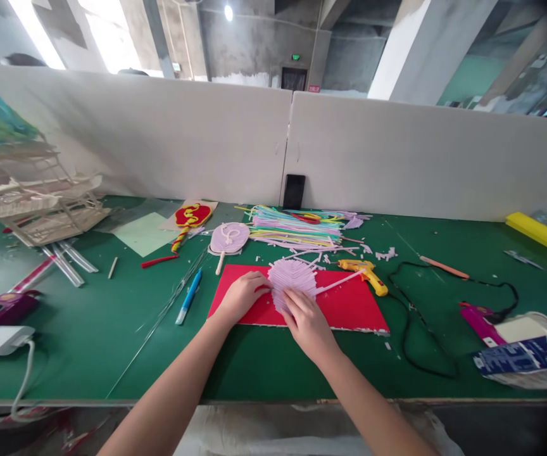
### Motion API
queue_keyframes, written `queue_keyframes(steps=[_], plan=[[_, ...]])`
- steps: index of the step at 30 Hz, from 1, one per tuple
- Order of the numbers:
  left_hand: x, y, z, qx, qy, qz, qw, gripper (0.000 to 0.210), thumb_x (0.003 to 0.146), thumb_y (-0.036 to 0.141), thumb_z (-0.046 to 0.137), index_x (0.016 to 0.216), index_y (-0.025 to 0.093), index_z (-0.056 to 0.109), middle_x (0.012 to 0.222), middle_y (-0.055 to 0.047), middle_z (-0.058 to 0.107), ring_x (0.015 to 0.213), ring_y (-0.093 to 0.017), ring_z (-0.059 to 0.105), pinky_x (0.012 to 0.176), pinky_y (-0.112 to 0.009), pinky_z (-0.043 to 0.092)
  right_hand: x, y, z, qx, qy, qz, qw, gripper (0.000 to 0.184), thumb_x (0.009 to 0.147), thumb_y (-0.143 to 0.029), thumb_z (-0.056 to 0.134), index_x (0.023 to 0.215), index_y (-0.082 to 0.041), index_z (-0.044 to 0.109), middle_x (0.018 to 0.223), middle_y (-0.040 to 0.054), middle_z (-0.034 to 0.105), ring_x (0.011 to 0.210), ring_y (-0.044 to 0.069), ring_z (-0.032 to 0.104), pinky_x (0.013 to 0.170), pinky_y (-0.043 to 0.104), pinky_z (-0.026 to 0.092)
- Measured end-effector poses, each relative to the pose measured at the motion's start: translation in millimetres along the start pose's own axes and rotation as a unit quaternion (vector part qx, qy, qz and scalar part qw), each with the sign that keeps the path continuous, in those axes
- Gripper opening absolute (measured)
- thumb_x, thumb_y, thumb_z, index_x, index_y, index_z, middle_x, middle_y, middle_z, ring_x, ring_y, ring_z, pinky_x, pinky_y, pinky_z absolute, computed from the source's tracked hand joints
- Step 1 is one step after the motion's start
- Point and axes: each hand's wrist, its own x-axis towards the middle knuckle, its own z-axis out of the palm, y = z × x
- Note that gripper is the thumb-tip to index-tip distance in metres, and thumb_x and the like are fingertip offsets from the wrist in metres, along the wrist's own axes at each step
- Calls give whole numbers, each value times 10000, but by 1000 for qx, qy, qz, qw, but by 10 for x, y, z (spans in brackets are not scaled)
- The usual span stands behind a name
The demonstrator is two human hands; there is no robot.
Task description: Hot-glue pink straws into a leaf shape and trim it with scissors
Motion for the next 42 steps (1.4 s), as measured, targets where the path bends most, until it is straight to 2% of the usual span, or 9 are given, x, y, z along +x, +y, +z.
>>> queue_keyframes(steps=[5, 20, 28, 34, 42], plan=[[6, 25, 23, 27, -1, 6, 1000, 189, 899, 142, 500, 871, 201, 677, 916, -24, 684, 890, -161, 630, 830, -255, 496, -1, -17, 14, -18, 10, -9, 1000, 334, 948, -194, 442, 1223, -140, 624, 1252, 110, 644, 1176, 253, 589, 1021, 448, 476], [30, 97, 27, 60, -1, -32, 998, 188, 879, 143, 506, 843, 210, 678, 903, -28, 676, 882, -168, 631, 817, -258, 492, 27, -24, 18, -12, 18, -18, 1000, 301, 928, -160, 460, 1142, -152, 672, 1193, 93, 678, 1152, 241, 600, 1006, 425, 485], [8, 28, 31, 59, 28, -70, 995, 180, 890, 189, 497, 869, 210, 675, 912, -37, 661, 847, -181, 639, 770, -272, 508, 34, -40, -1, -12, 16, -11, 1000, 296, 920, -154, 471, 1134, -158, 676, 1187, 97, 679, 1143, 240, 601, 1000, 430, 488], [5, 4, 44, 39, 20, -44, 998, 186, 896, 202, 493, 948, 211, 672, 969, -37, 661, 917, -178, 642, 836, -278, 506, 33, -42, -9, -12, 13, -7, 1000, 316, 924, -159, 458, 1154, -181, 673, 1195, 98, 674, 1152, 233, 598, 1009, 425, 485], [15, 45, 38, 50, 14, -31, 998, 183, 887, 169, 503, 885, 208, 681, 933, -28, 669, 906, -174, 637, 840, -268, 501, 31, -37, 2, -9, 14, -7, 1000, 322, 924, -164, 453, 1163, -181, 669, 1197, 104, 673, 1156, 236, 595, 1008, 436, 487]])
